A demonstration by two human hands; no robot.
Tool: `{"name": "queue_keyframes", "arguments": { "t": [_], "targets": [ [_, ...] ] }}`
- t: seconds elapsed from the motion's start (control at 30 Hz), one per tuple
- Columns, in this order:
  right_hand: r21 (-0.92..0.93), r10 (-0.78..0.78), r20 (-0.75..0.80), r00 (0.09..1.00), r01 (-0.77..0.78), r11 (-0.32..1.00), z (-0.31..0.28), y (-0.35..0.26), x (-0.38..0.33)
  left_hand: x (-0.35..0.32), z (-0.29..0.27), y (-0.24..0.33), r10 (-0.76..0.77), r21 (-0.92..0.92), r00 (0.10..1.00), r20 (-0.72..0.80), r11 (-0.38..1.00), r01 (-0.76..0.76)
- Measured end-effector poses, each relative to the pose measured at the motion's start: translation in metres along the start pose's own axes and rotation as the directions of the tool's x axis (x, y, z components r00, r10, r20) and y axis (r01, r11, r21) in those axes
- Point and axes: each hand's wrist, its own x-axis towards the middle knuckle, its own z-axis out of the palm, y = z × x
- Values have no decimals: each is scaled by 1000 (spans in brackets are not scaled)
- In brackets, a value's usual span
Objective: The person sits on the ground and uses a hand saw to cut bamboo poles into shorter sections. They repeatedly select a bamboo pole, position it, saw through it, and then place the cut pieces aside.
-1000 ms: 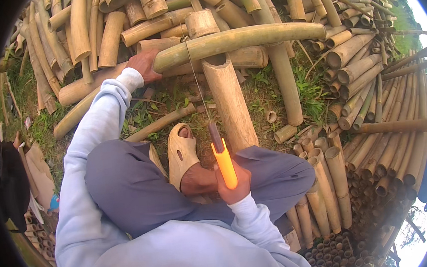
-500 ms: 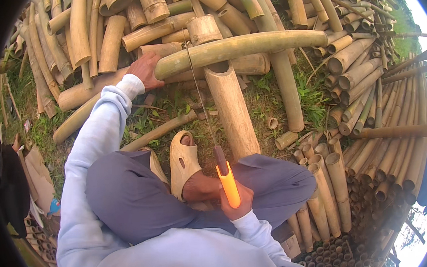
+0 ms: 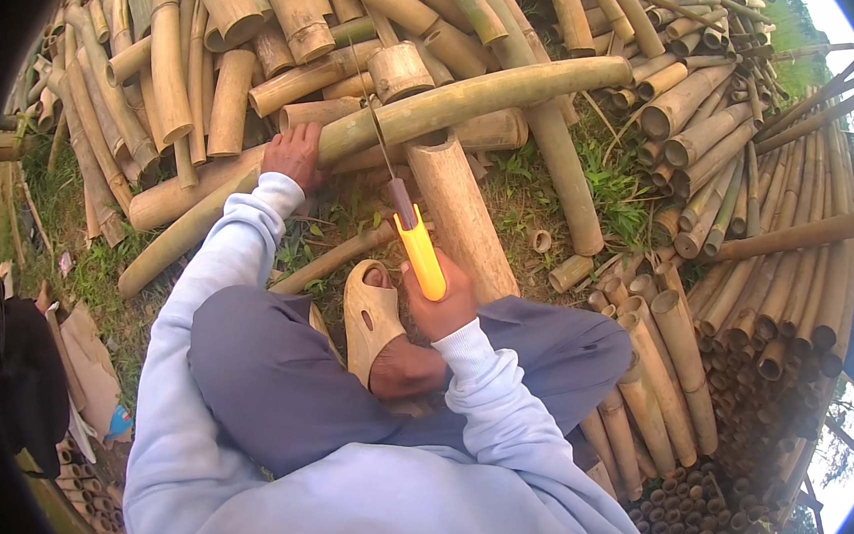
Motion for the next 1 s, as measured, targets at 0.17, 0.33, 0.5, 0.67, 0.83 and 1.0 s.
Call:
{"name": "queue_keyframes", "arguments": {
  "t": [0.17, 0.33, 0.5, 0.67, 0.83, 1.0],
  "targets": [
    [-1, 30, -12, 999, -30, 1000, -19, -6, -30, 6, -18, 3, 26, -190, 992, 122, 982, -2],
    [-39, -44, -54, 998, 42, 998, -11, -16, -7, 20, -14, -10, 26, -264, 999, 33, 964, -16],
    [-178, -373, -101, 922, 352, 919, -35, -42, -2, 29, -30, -18, 67, -453, 960, 271, 889, 66],
    [-222, -353, -67, 933, 331, 917, -55, -39, -17, 29, -8, -37, 226, -621, 925, 306, 783, 14],
    [-159, -252, -84, 964, 236, 959, -54, -21, -36, -2, -9, 4, 167, -365, 981, -97, 911, -192],
    [-184, -266, -50, 963, 252, 950, -49, -26, -46, -18, 12, 19, 132, -64, 987, -96, 988, -139]
  ]
}}
